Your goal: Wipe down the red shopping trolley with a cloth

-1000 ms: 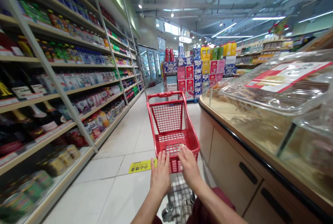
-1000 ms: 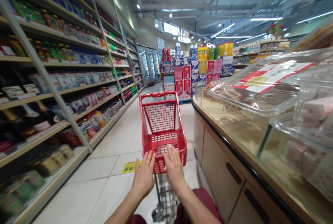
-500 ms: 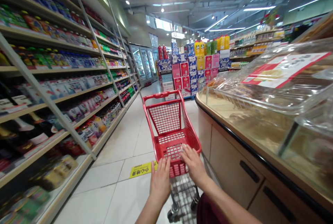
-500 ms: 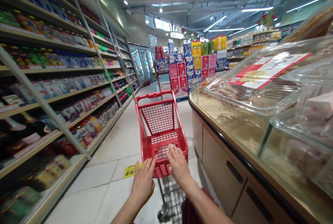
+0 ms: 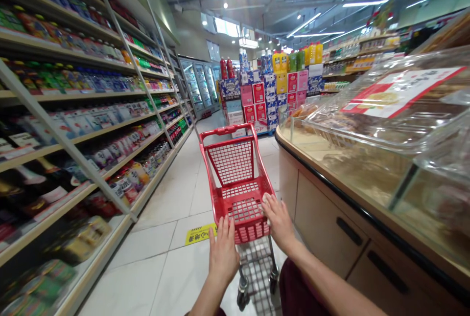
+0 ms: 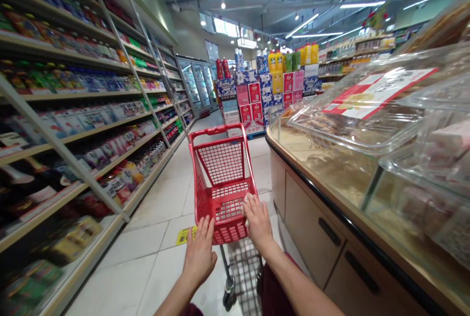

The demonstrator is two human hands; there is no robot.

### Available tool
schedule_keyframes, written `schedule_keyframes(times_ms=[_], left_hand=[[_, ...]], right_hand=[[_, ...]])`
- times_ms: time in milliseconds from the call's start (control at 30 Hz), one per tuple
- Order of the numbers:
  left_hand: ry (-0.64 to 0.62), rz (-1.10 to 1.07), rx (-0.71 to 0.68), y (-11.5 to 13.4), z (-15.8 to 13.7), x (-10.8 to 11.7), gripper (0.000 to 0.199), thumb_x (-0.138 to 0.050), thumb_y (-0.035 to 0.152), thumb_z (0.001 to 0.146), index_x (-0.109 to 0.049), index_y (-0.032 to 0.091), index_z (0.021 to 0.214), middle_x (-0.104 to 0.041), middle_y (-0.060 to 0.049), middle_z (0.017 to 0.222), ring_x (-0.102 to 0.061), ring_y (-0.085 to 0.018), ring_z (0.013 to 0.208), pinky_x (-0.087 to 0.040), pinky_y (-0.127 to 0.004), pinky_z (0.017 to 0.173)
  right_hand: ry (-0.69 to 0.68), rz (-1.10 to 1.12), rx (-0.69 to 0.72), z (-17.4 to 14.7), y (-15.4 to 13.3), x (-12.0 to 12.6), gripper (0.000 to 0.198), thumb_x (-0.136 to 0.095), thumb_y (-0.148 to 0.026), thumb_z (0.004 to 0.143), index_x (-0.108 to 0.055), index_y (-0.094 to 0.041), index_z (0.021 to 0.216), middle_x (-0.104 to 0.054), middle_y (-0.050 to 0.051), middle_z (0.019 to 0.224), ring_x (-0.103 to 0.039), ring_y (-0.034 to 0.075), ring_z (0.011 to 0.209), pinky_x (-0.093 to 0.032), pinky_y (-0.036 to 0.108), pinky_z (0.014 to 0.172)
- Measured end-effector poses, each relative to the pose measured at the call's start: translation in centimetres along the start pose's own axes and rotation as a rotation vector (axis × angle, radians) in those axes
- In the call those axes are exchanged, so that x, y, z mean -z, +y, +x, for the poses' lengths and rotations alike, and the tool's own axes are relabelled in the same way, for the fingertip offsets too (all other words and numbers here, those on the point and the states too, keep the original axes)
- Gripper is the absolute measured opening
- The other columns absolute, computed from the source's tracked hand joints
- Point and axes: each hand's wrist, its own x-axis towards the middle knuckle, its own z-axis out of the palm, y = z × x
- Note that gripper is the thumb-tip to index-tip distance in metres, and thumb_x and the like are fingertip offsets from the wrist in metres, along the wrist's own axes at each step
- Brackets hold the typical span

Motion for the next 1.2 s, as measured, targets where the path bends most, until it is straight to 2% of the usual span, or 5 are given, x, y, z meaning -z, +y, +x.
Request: schedule_keyframes(times_ms=[267,500,800,1033,1200], left_hand=[[-0.017,-0.371,0.096,2.9,2.4,3.1,0.049,-0.023,0.017,0.081,-0.029,0.015,0.130,-0.037,-0.005,0.135,-0.033,-0.013,0.123,-0.020,-0.041,0.105],[0.141,-0.340,-0.082,5.9,5.0,0.3,0.038,-0.042,0.021,0.078,-0.049,0.019,0.115,-0.053,-0.007,0.121,-0.047,-0.021,0.111,-0.027,-0.048,0.100],[0.538,-0.098,-0.440,-5.4,3.5,-2.1,0.039,-0.037,0.006,0.078,-0.052,0.021,0.110,-0.059,-0.008,0.113,-0.053,-0.017,0.103,-0.034,-0.041,0.095],[0.588,-0.132,-0.463,-0.1,3.7,-2.6,0.037,-0.040,0.014,0.079,-0.048,0.017,0.115,-0.057,-0.009,0.116,-0.050,-0.017,0.109,-0.031,-0.039,0.098],[0.531,-0.093,-0.493,-4.7,3.0,-1.3,0.037,-0.036,0.008,0.079,-0.050,0.021,0.110,-0.061,-0.007,0.111,-0.054,-0.014,0.102,-0.022,-0.041,0.102]], right_hand=[[-0.131,0.347,0.073,-0.4,-3.9,-0.4,0.076,-0.045,-0.007,0.061,-0.022,-0.006,0.133,-0.031,0.017,0.136,-0.023,0.022,0.127,-0.032,0.043,0.099],[-0.249,0.308,-0.200,1.1,0.3,1.7,0.071,-0.036,-0.004,0.062,-0.028,-0.013,0.133,-0.039,0.011,0.132,-0.034,0.021,0.123,-0.030,0.044,0.099],[-0.378,0.244,-0.208,0.6,0.6,0.9,0.066,-0.035,-0.003,0.064,-0.036,-0.016,0.129,-0.050,0.009,0.121,-0.040,0.020,0.115,-0.024,0.042,0.101],[-0.260,0.317,-0.147,-0.2,1.3,0.2,0.073,-0.036,-0.003,0.059,-0.030,-0.014,0.131,-0.048,0.010,0.121,-0.042,0.020,0.112,-0.029,0.045,0.098],[-0.249,0.332,-0.121,-0.1,1.7,1.4,0.063,-0.036,-0.006,0.068,-0.032,-0.015,0.130,-0.051,0.010,0.117,-0.045,0.020,0.107,-0.033,0.042,0.096]])
